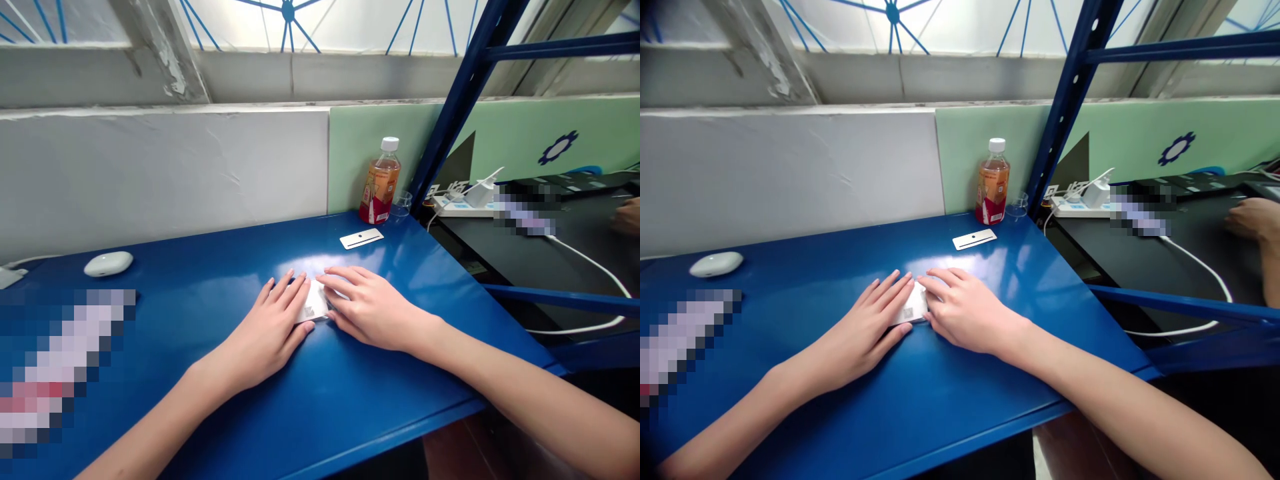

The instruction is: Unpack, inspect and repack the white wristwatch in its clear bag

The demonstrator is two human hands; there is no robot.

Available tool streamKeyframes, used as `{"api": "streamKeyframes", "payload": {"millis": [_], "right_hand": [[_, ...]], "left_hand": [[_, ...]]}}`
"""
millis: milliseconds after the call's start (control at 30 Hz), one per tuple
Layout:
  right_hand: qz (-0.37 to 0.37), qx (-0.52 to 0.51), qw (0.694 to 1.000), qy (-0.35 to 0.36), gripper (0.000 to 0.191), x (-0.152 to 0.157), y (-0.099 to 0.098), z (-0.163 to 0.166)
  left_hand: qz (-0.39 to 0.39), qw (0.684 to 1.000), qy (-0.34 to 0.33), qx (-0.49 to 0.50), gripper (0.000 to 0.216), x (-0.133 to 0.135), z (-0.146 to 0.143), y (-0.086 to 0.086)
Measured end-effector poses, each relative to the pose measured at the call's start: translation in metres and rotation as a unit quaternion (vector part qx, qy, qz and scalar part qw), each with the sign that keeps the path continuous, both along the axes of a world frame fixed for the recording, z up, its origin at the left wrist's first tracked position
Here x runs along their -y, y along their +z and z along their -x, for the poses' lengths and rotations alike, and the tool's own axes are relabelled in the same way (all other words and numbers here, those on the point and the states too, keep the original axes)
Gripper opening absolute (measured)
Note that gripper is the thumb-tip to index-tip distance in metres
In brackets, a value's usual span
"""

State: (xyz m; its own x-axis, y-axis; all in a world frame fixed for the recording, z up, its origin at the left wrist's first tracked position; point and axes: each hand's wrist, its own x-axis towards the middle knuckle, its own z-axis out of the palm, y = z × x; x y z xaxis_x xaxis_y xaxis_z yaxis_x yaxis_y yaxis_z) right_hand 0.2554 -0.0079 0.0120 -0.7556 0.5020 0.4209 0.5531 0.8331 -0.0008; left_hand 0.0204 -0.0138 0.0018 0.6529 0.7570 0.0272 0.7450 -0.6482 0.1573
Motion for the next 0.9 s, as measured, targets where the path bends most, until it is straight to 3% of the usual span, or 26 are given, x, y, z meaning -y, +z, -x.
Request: {"api": "streamKeyframes", "payload": {"millis": [167, 433, 667, 733, 900], "right_hand": [[-0.039, 0.016, 0.999, -0.02, 0.035, 0.005, -0.004, 0.007], [0.041, -0.014, 0.999, 0.025, 0.028, -0.002, 0.0, 0.01], [0.097, -0.118, 0.988, -0.028, 0.024, -0.025, -0.007, -0.011], [0.094, -0.13, 0.986, -0.044, 0.029, -0.033, -0.011, -0.017], [0.097, -0.121, 0.988, -0.002, 0.045, -0.042, -0.018, -0.021]], "left_hand": [[0.004, 1.0, -0.001, 0.001, 0.062, 0.0, -0.001, 0.001], [0.006, 1.0, -0.005, -0.01, 0.062, -0.001, -0.002, 0.002], [0.011, 1.0, 0.007, -0.016, 0.059, -0.002, -0.001, 0.003], [0.009, 1.0, 0.008, -0.019, 0.058, -0.002, 0.0, 0.002], [-0.007, 1.0, -0.001, -0.002, 0.055, -0.003, 0.002, -0.002]]}}
